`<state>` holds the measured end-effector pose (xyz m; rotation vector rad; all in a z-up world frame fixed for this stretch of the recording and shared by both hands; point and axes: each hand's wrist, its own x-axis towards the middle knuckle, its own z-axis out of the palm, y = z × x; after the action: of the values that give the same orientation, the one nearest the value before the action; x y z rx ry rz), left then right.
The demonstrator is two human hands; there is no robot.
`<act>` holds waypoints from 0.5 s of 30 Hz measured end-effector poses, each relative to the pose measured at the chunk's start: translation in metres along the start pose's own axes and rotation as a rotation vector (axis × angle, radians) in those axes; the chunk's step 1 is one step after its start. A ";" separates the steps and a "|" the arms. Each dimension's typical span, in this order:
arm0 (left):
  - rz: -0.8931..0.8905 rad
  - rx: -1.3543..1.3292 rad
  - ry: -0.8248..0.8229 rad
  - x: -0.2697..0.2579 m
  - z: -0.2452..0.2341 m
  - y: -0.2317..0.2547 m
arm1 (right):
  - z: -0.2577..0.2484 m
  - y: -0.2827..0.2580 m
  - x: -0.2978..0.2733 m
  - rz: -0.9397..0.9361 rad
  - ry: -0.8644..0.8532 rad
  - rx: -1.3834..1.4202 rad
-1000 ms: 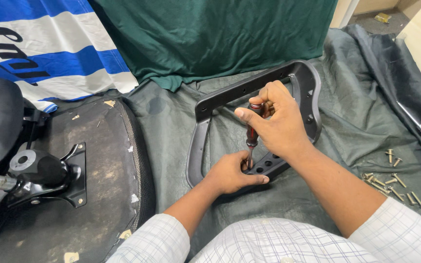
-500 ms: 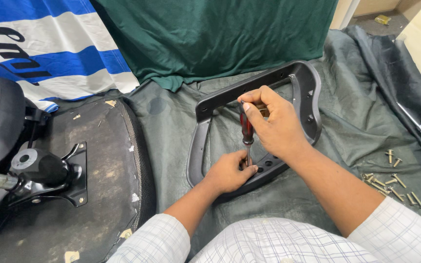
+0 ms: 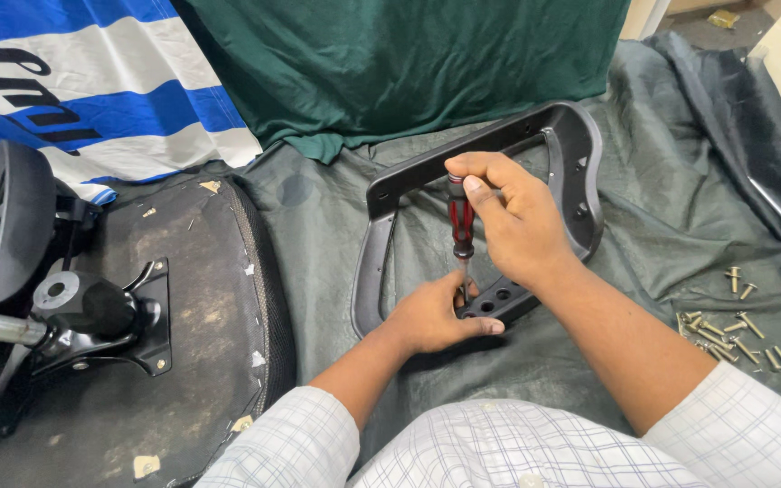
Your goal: The person sits on the floor and uses a screwdriver to drive screws into a black office chair backrest frame, picking screws one at a time from a pile beside the frame and tightening them into the mounting holes along the frame edge.
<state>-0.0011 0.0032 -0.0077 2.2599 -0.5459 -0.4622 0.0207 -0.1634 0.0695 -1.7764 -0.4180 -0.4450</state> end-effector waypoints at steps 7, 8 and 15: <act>-0.035 0.044 -0.022 -0.005 -0.004 0.017 | -0.004 -0.001 -0.009 0.031 0.017 0.092; -0.043 0.075 -0.018 -0.006 -0.005 0.021 | -0.006 -0.003 -0.009 0.035 0.000 0.122; -0.262 0.472 0.096 -0.020 0.010 0.062 | -0.023 -0.014 0.002 -0.015 -0.172 0.024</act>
<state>-0.0375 -0.0312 0.0352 2.8103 -0.3327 -0.3777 0.0133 -0.1820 0.0871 -1.7954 -0.5555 -0.2975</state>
